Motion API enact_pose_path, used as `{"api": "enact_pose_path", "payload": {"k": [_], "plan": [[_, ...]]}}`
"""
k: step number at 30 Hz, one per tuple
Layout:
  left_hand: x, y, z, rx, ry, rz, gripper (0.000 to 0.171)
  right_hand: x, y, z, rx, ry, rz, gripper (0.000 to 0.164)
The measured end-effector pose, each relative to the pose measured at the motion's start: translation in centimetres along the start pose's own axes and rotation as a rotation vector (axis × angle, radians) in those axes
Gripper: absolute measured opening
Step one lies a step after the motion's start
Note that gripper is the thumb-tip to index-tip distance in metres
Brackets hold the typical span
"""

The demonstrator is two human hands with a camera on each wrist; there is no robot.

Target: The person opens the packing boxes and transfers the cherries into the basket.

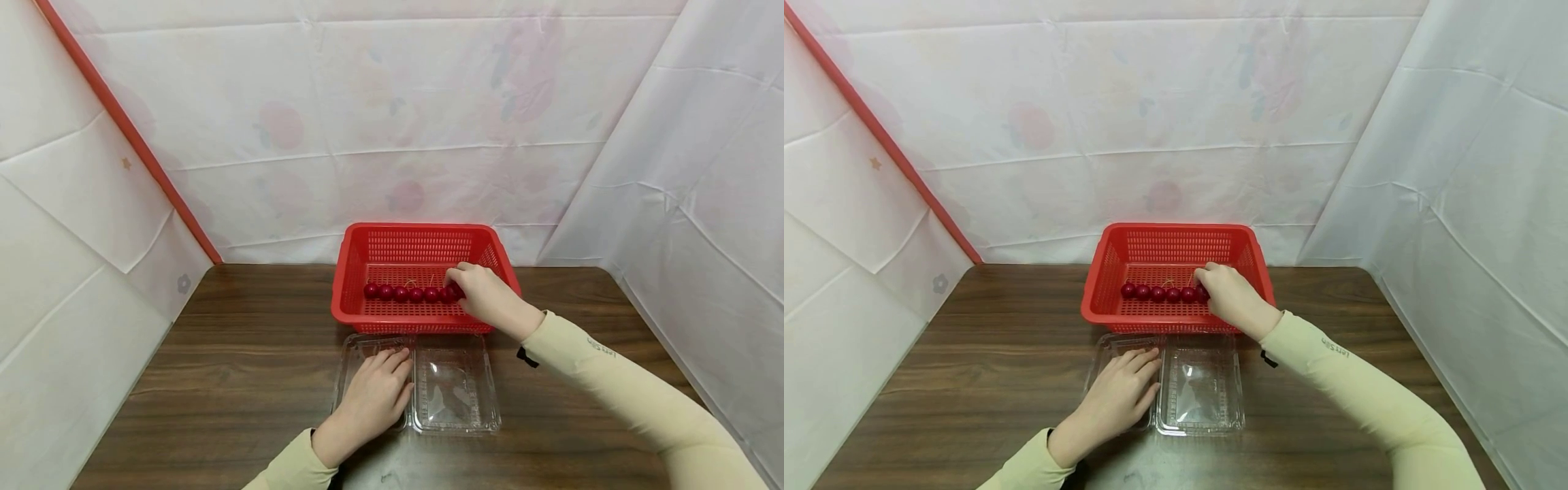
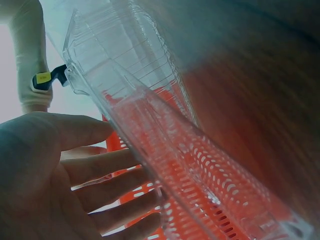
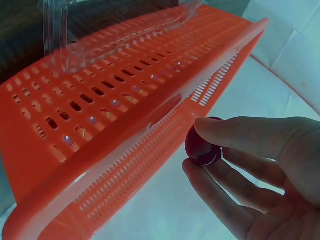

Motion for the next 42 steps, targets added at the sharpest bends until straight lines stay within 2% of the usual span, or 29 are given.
{"api": "enact_pose_path", "payload": {"k": [11,23,32,42], "plan": [[0.2,0.0,0.0,-0.001,0.0,-0.006,0.029,-1.0,1.0,1.8,-0.022,-0.062,-0.016,0.025],[0.1,-0.1,0.0,0.001,0.005,-0.006,0.031,-1.9,2.3,4.3,-0.084,-0.149,0.003,0.024],[0.0,-0.1,-0.1,-0.001,0.001,-0.009,0.031,-2.8,3.6,5.9,-0.14,-0.215,0.008,0.02],[0.1,0.0,-0.1,-0.002,0.004,-0.01,0.031,-3.8,5.5,7.1,-0.244,-0.277,0.018,0.016]]}}
Point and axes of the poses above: each hand's wrist, its own z-axis towards the middle knuckle, its own x-axis out of the back of the hand, y = z × x, the point moved 7 cm from there along z, towards the middle knuckle
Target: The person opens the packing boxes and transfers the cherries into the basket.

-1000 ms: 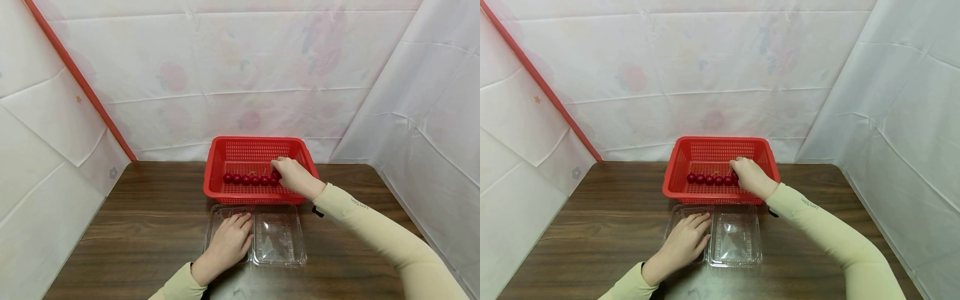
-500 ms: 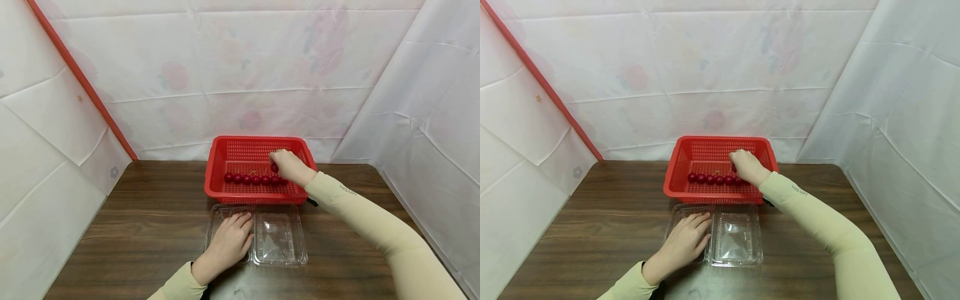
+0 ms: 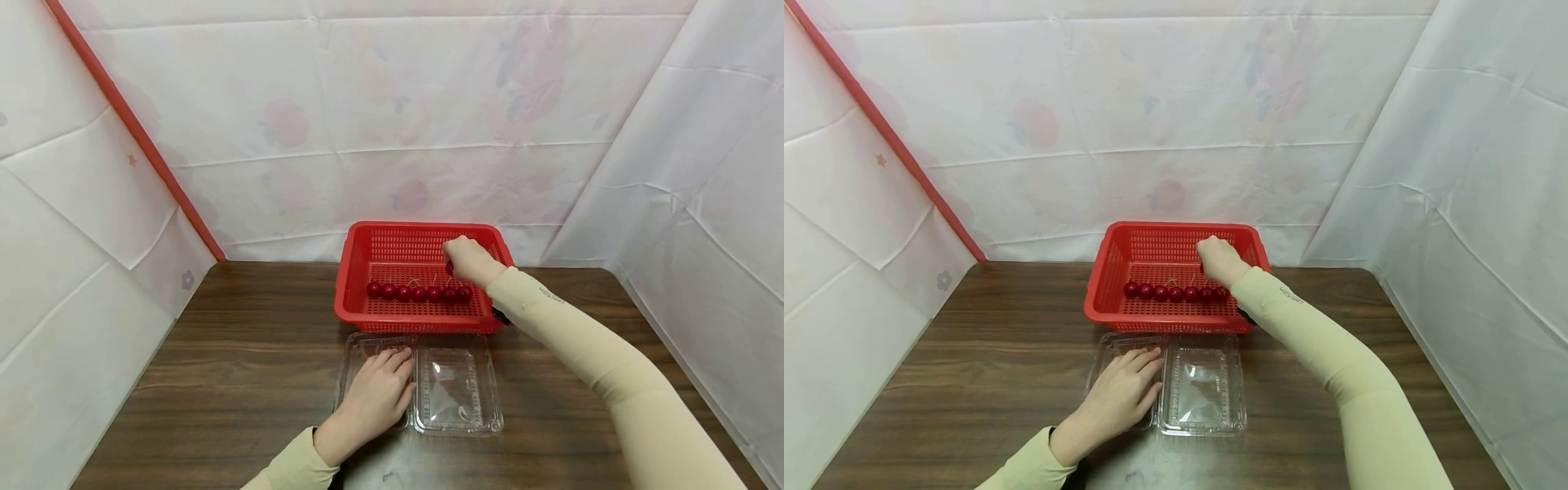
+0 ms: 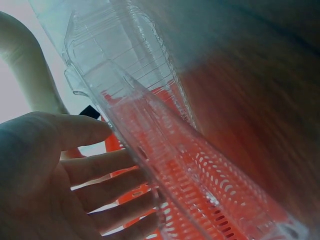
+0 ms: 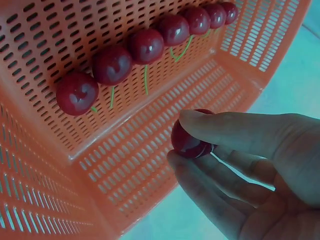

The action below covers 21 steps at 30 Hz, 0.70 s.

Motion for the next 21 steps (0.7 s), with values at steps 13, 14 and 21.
{"api": "enact_pose_path", "payload": {"k": [13,14,21], "plan": [[0.1,-0.1,0.0,0.003,0.006,0.011,0.031,-1.0,2.0,1.5,-0.113,-0.08,-0.078,0.012],[0.1,-0.1,0.0,0.003,0.009,0.012,0.031,-1.0,2.1,1.5,-0.122,-0.09,-0.089,0.012],[-0.1,-0.1,0.0,-0.001,0.008,-0.002,0.03,-1.2,3.0,1.6,-0.169,-0.131,-0.143,0.01]]}}
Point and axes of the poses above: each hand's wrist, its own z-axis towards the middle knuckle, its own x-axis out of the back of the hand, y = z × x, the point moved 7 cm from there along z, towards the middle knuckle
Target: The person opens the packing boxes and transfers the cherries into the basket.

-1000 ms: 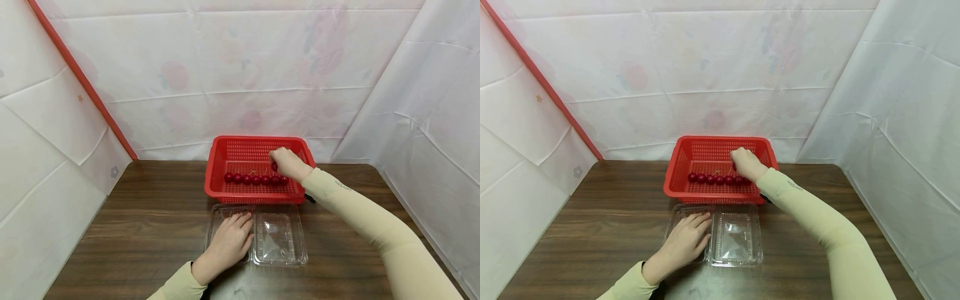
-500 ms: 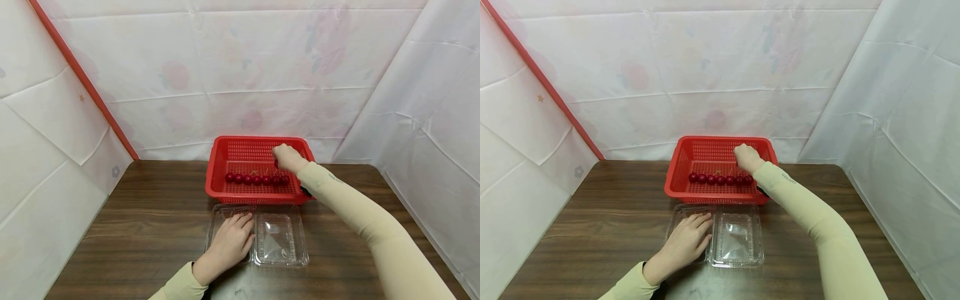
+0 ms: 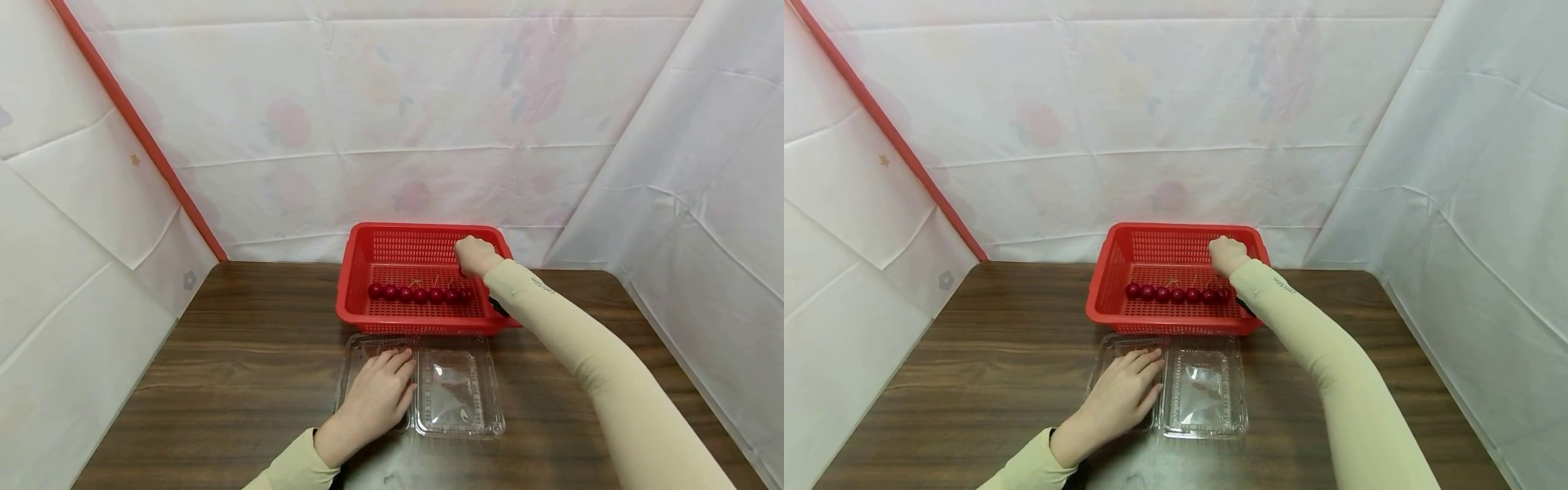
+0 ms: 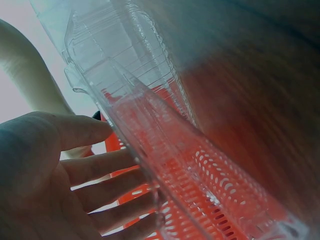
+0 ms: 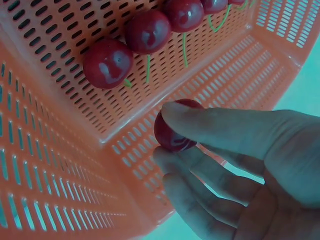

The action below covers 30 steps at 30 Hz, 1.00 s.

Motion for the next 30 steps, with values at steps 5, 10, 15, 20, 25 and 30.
{"api": "enact_pose_path", "payload": {"k": [5,10,15,20,25,30], "plan": [[-0.1,0.0,-0.1,0.006,-0.014,0.004,0.031,-0.4,0.1,0.5,0.0,-0.009,-0.002,0.012],[0.0,-0.1,-0.1,0.011,-0.019,0.005,0.031,-1.0,0.3,1.1,-0.006,-0.04,-0.037,0.015],[0.0,-0.1,0.0,0.016,-0.025,0.003,0.032,-1.7,0.8,1.2,-0.053,-0.096,-0.057,0.011],[0.1,0.0,0.0,0.019,-0.029,0.011,0.032,-1.9,1.2,1.2,-0.088,-0.124,-0.049,0.008],[0.1,0.0,0.0,0.018,-0.026,0.014,0.031,-2.2,1.2,1.1,-0.076,-0.135,-0.051,0.014],[0.1,-0.1,-0.1,0.017,-0.016,0.014,0.031,-2.8,1.4,1.0,-0.073,-0.167,-0.06,0.028]]}}
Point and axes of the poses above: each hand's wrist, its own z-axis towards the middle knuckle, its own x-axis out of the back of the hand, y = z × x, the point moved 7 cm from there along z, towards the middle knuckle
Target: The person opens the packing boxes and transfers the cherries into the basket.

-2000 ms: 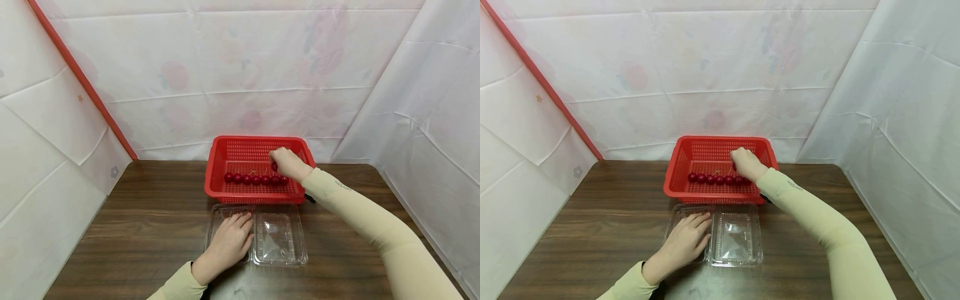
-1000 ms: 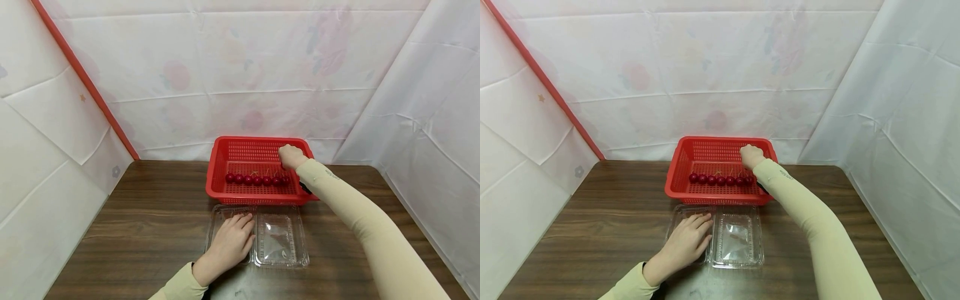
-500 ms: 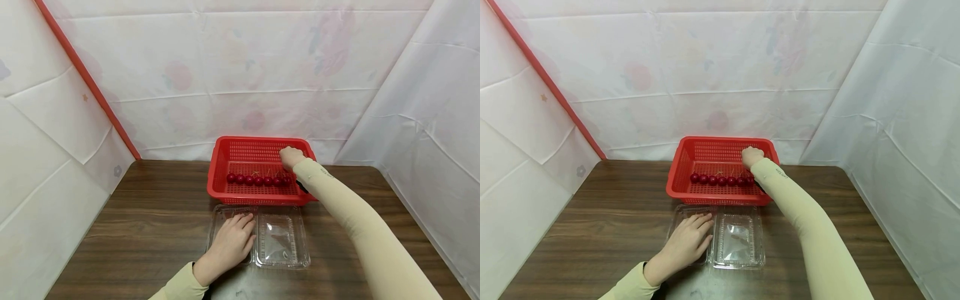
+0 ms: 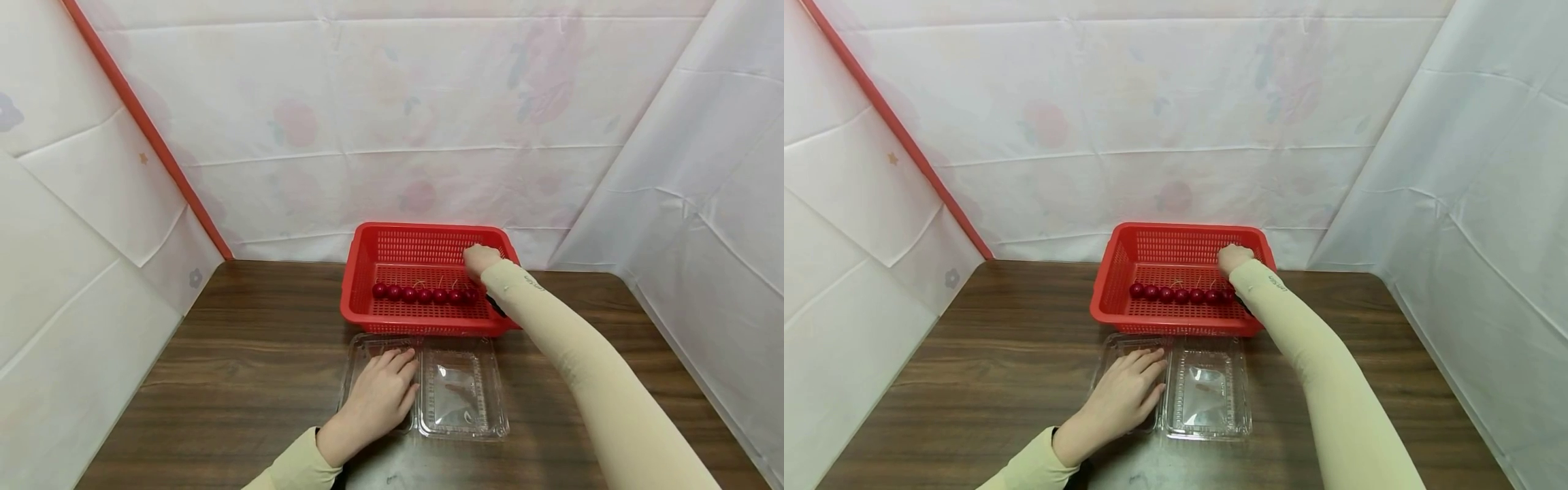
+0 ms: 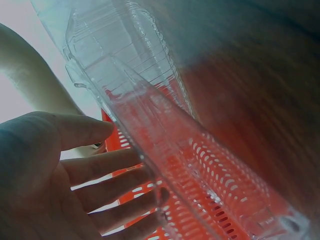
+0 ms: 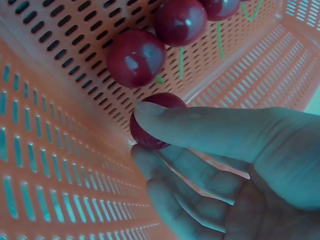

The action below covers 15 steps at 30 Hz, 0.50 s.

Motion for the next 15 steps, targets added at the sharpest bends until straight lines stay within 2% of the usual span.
{"api": "enact_pose_path", "payload": {"k": [3,9,15], "plan": [[0.0,0.0,0.0,-0.001,0.006,0.001,0.031,-0.4,0.3,0.2,-0.013,-0.027,-0.013,0.031],[0.0,0.0,0.0,-0.005,0.012,0.004,0.031,-1.2,1.0,1.2,-0.044,-0.049,-0.029,0.027],[0.0,0.0,0.0,-0.006,0.02,0.005,0.031,-1.9,1.6,2.1,-0.031,-0.06,-0.051,0.033]]}}
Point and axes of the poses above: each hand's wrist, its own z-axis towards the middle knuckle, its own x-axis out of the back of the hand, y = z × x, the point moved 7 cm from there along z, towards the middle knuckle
